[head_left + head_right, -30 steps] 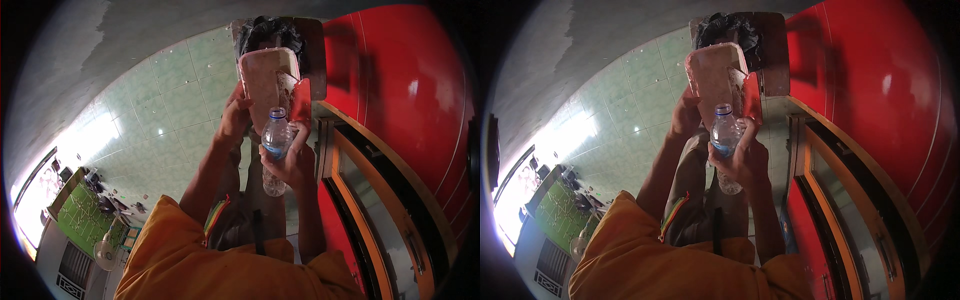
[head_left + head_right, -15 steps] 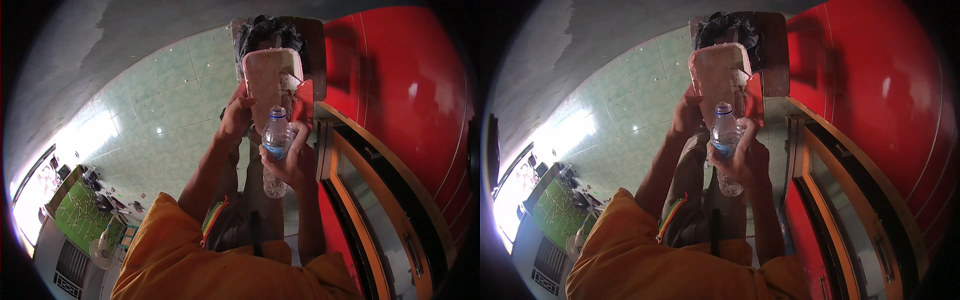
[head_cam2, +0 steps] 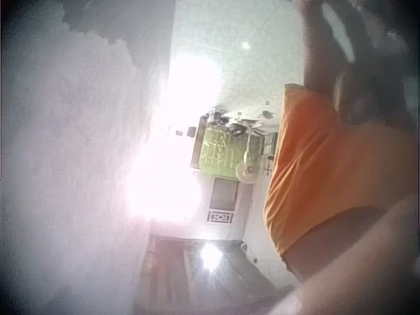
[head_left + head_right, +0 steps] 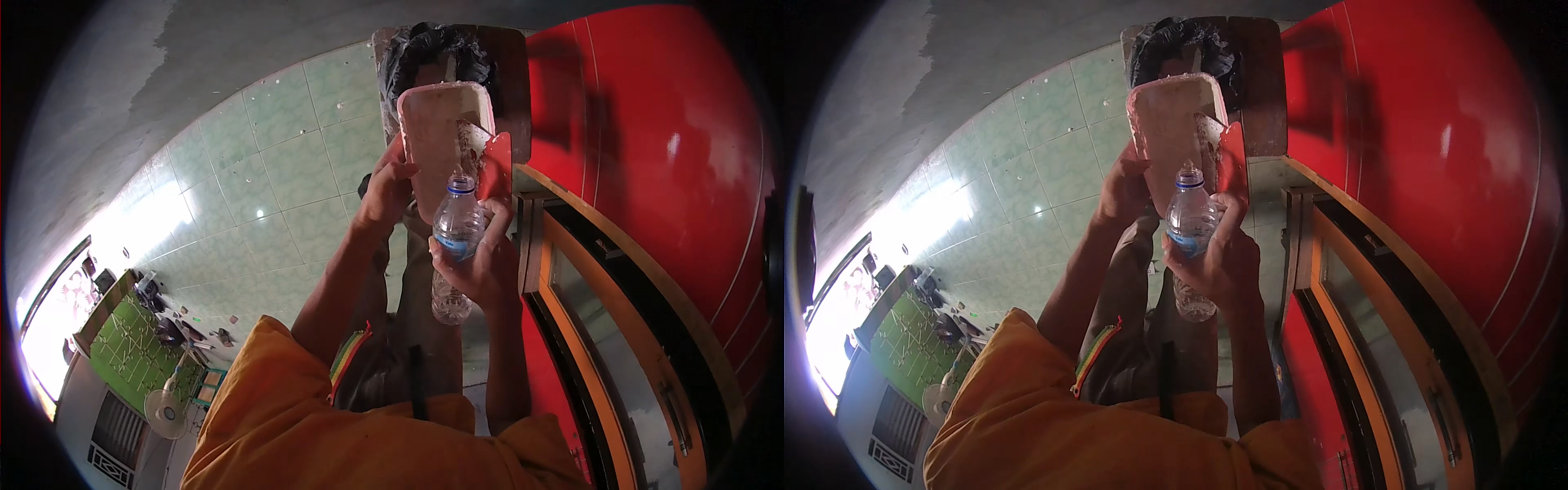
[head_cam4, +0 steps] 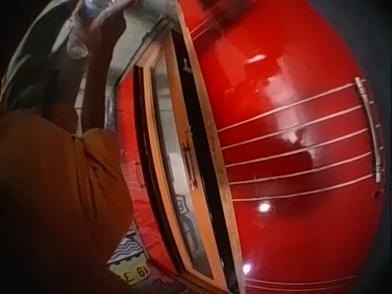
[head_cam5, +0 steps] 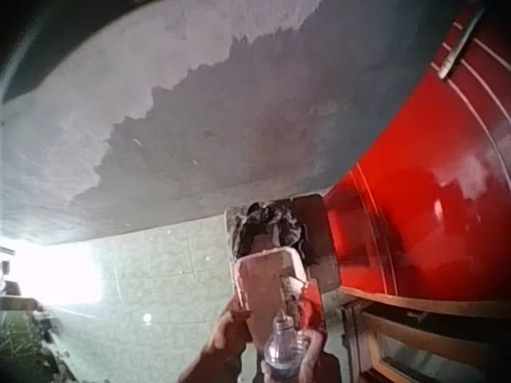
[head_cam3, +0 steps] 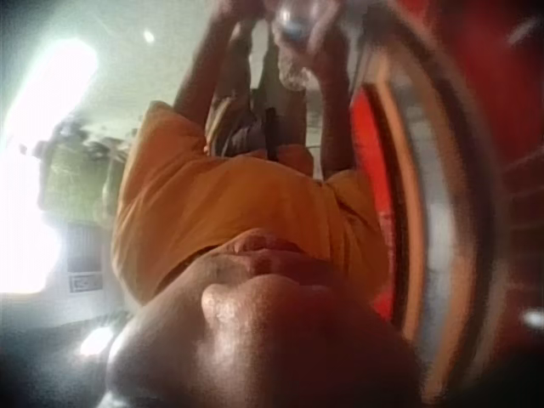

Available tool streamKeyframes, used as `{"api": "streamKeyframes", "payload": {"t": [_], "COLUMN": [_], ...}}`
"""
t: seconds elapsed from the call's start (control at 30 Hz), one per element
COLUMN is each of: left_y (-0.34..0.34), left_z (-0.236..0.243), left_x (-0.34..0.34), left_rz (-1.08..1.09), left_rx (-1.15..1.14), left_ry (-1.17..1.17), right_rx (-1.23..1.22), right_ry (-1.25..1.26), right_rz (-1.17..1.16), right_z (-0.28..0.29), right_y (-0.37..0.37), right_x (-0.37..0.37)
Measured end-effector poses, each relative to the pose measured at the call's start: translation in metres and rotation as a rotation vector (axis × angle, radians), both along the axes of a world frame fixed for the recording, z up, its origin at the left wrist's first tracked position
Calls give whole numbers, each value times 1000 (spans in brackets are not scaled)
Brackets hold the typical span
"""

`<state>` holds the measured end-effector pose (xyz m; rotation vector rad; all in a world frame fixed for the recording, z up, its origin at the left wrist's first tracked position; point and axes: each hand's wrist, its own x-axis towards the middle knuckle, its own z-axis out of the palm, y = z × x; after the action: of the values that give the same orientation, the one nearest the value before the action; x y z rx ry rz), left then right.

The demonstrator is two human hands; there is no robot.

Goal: The person applies patching compound to a ceiling using a putty knife, scooping the compound from a plastic container and adding water to it from a bottle.

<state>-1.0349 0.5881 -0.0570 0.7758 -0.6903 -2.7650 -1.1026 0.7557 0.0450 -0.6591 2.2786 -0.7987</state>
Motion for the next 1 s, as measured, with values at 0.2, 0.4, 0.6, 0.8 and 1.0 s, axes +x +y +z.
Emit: {"api": "streamKeyframes", "payload": {"t": [0.2,0.4,0.6,0.8,1.0], "left_y": [1,3,-4,-7,-5], "left_z": [-2,-2,-7,-4,-2], "left_x": [-1,-2,15,27,24], "left_rz": [11,14,55,103,94], "left_rx": [0,-6,-114,-84,-99], "left_ry": [47,34,17,-81,-49], "right_rx": [-114,-349,-552,-581,-474], "right_ry": [-3,81,248,328,578], "right_rz": [-12,-48,-173,-311,-352], "right_z": [-9,-3,-2,-47,-118], "right_y": [9,30,79,45,22], "right_x": [-1,-16,-59,-119,-157]}}
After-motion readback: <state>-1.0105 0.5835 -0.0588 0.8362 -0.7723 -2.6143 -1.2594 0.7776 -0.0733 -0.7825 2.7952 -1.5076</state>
